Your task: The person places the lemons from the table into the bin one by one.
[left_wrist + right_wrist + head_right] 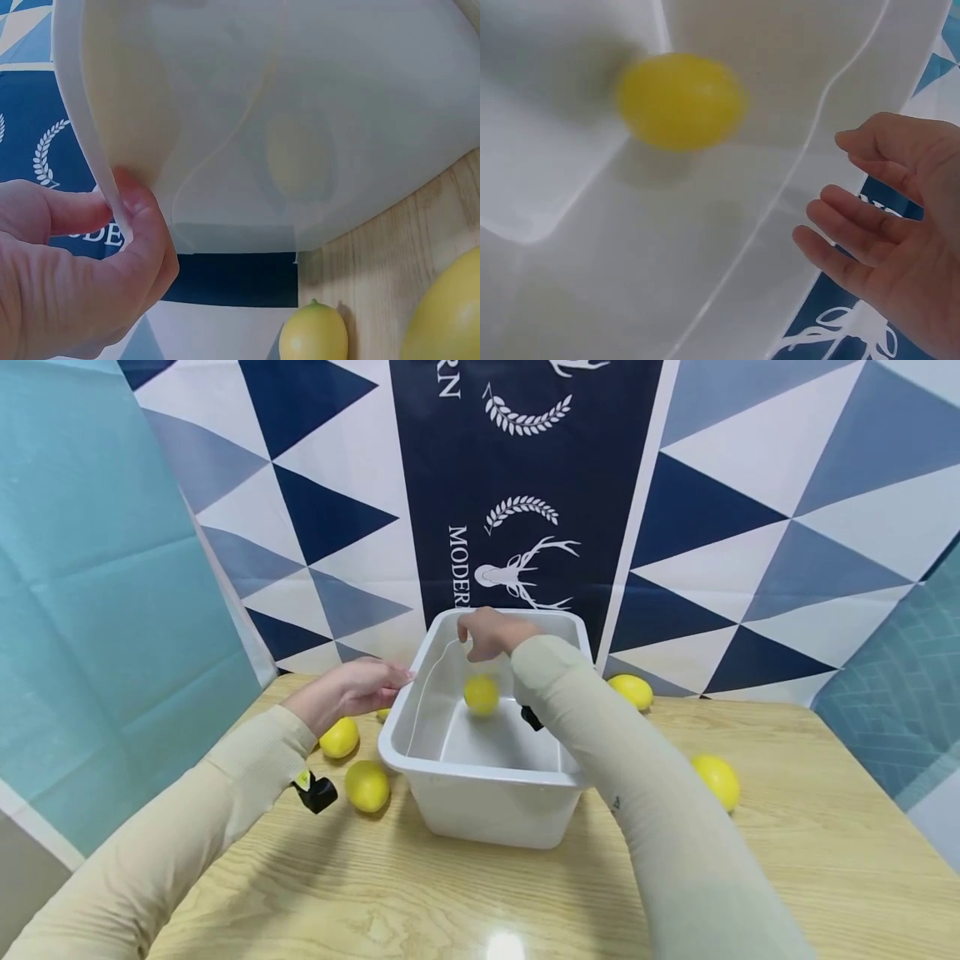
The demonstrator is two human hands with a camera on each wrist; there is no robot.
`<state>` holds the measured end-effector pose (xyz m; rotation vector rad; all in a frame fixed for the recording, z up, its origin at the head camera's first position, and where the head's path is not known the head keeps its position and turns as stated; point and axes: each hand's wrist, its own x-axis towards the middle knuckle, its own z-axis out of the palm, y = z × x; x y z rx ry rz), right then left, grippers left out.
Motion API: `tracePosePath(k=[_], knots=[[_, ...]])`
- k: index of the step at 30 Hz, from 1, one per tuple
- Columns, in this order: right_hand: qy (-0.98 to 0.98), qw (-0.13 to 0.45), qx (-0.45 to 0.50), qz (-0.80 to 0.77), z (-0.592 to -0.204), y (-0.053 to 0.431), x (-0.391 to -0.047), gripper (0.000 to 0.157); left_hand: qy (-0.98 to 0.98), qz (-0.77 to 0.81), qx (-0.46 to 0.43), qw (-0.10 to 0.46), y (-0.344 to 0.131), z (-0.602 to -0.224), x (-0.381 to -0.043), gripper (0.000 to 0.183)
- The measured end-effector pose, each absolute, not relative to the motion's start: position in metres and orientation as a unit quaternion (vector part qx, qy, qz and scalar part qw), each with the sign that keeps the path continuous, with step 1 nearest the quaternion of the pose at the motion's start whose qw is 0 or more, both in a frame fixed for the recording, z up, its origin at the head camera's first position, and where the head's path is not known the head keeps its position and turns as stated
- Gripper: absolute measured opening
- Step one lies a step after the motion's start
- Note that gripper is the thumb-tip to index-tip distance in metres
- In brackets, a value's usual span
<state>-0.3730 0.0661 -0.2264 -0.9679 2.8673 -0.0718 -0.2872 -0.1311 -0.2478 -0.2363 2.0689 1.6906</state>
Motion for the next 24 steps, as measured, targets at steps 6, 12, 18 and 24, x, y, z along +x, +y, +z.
tracePosePath(k=[6,12,18,24], knots=[[0.955,0.088,-0.284,-0.002,-0.208,0.072,-0.363,0.041,0.741,0.624,-0.096,0.227,-0.128,-0.248,-0.285,0.038],[0.96,0.12,-0.251,0.015,-0.18,0.085,-0.347,0.046,0.753,0.614,-0.088,0.22,-0.129,-0.245,-0.282,0.038],[0.962,0.12,-0.245,0.025,-0.166,0.103,-0.331,0.048,0.751,0.615,-0.092,0.222,-0.129,-0.246,-0.28,0.038],[0.958,0.115,-0.258,0.048,-0.161,0.121,-0.317,0.047,0.751,0.616,-0.087,0.222,-0.126,-0.247,-0.28,0.039]])
